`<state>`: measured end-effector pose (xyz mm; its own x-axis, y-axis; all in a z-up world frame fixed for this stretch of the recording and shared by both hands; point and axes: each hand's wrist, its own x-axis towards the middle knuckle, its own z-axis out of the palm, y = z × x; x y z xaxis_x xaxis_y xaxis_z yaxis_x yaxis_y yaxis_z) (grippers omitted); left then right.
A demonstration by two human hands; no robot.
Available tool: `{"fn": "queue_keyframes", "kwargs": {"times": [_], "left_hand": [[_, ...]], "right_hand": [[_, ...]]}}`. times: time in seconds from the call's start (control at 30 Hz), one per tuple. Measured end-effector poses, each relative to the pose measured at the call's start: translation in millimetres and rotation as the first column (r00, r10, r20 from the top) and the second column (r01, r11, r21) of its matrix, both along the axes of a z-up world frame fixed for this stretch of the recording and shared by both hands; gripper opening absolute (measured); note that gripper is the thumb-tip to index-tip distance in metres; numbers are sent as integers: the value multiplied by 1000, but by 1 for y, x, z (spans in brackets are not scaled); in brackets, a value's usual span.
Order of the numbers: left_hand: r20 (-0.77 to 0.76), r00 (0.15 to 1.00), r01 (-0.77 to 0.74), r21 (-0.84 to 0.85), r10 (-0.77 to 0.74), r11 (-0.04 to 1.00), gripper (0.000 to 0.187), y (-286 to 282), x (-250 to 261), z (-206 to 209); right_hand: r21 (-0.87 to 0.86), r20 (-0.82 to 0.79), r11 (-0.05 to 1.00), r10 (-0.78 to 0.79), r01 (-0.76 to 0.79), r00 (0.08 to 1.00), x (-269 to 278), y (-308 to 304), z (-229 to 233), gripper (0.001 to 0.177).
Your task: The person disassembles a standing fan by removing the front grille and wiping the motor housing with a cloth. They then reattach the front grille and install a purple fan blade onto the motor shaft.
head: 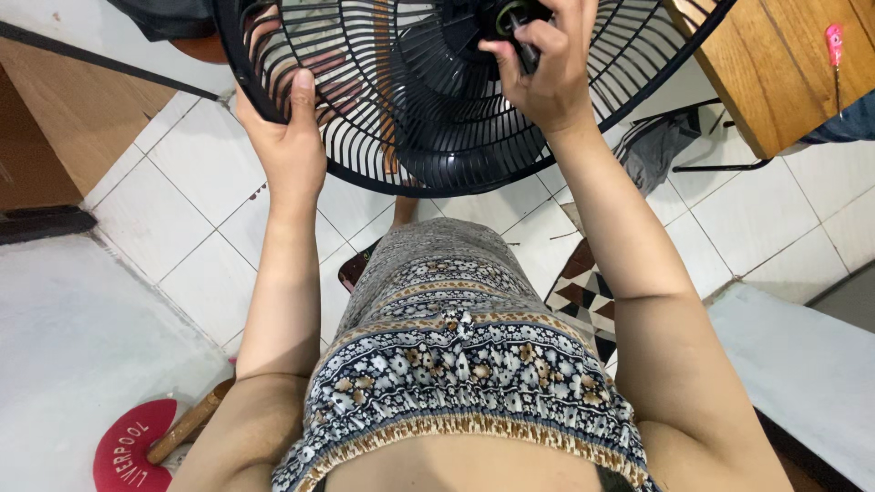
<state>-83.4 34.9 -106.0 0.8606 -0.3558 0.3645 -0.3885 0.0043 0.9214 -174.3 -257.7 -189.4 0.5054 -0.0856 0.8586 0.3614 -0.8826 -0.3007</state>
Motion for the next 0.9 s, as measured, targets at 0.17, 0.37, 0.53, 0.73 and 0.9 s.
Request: {"fn": "queue_keyframes", "kwargs": {"times": [0.17,0.37,0.53,0.73,0.9], "left_hand": [[-34,999,8,7,-8,1000,38,2,0,2],[-50,999,9,26,-8,1000,35,3,-2,4],[-21,1000,11,24,-10,1000,30,1,-1,4],[21,999,35,-4,-35,999,32,-3,-3,6],[54,998,31,-14,-30,999,32,-5,-3,6]], "right_hand": [[-51,-5,999,-14,13,1000,3,-8,-17,54],[-107,13,994,-22,24,1000,4,-13,-23,54],[-51,5,998,-27,27,1000,2,-6,-11,54],[172,-75,985,1,12,997,-18,10,20,67],[168,-103,974,-137,153,985,-19,28,36,53]]}}
